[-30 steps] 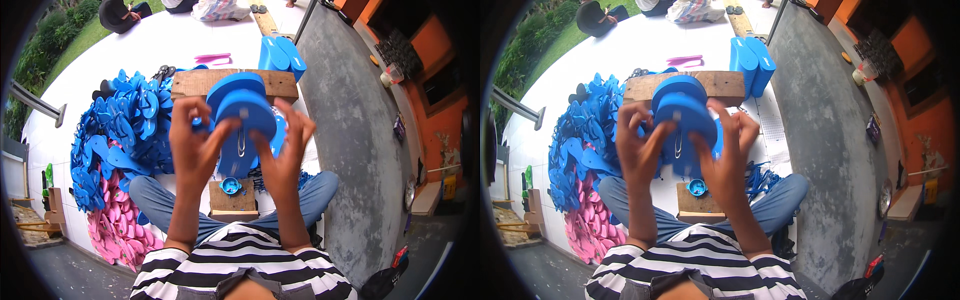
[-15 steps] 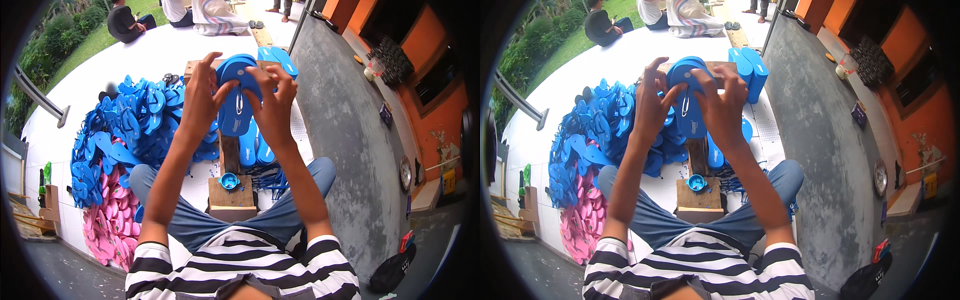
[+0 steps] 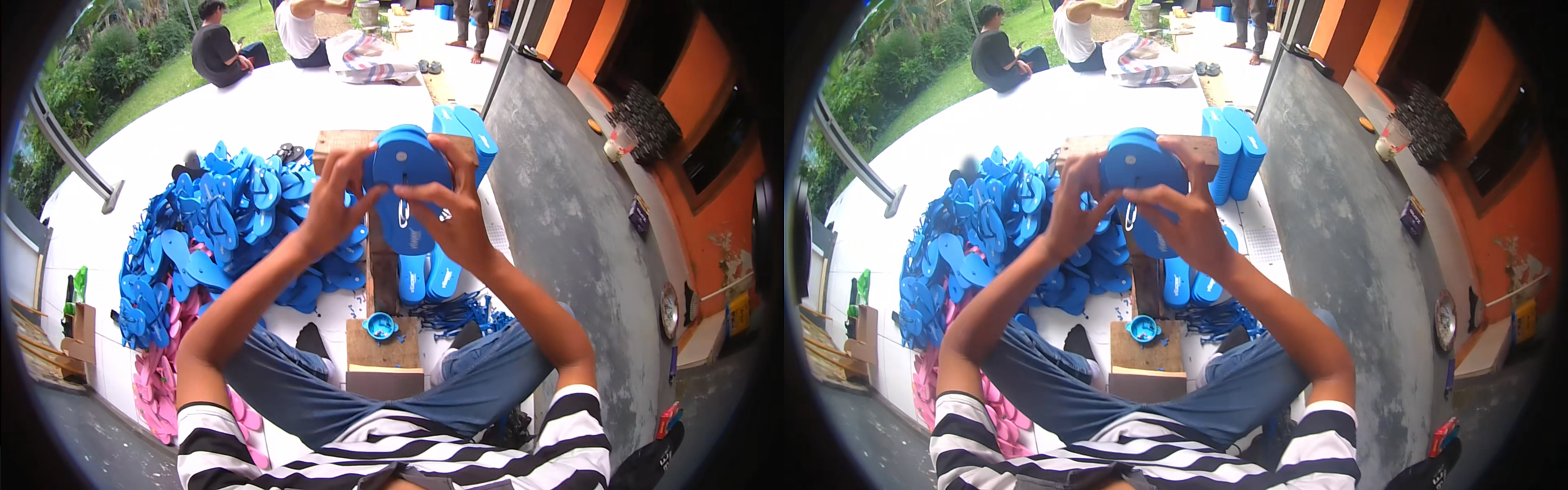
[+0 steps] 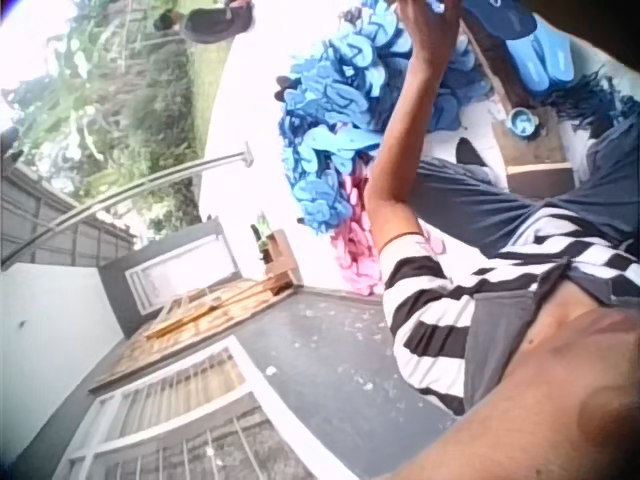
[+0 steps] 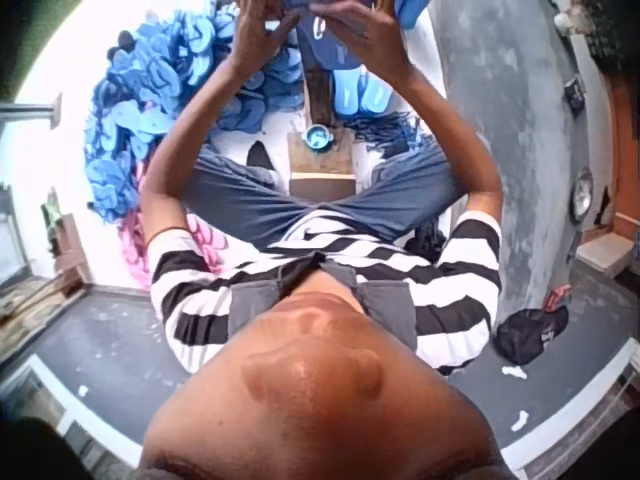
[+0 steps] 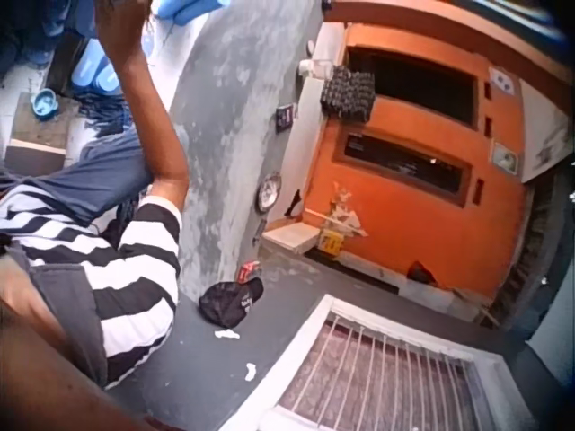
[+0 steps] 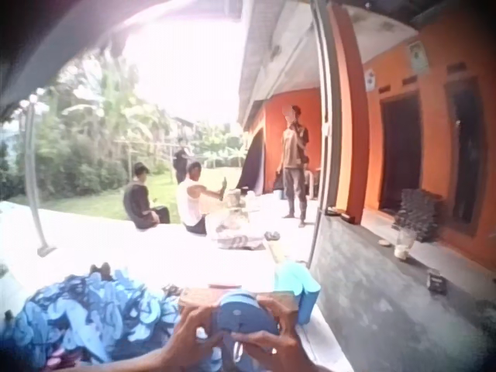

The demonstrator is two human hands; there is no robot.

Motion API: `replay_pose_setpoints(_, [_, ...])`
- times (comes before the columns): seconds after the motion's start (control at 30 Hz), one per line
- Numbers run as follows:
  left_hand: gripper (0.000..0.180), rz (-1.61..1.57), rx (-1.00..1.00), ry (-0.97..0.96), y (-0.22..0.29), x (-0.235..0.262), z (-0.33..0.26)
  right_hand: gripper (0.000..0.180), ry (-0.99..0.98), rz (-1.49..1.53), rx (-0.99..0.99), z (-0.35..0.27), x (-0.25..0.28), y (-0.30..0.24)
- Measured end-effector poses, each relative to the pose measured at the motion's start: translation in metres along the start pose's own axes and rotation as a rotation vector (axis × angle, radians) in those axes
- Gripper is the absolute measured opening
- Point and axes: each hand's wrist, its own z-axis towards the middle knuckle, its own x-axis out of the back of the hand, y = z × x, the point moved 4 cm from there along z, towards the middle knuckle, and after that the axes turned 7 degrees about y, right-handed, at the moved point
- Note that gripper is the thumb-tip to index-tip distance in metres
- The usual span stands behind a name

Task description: The person assembles flip-flops by using a wooden jig to pull straps through the holes of blue foam soles.

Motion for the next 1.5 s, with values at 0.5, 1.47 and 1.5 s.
replay_pose_setpoints(0.5, [0.047, -0.15, -0.316, -0.149, 0.026, -0.005, -0.012, 0.043, -0.123, 0.058, 0.014, -0.018, 0.006, 0.005])
replay_pose_setpoints(1.47, [0.063, 0.091, -0.197, -0.531, 0.008, -0.004, -0.041, 0.061, -1.201, -0.288, -0.257, -0.346, -0.115, 0.056])
replay_pose_setpoints(1.5, [0.065, 0.1, -0.202, -0.536, 0.009, -0.002, -0.043, 0.061, -1.187, -0.278, -0.25, -0.349, -0.121, 0.057])
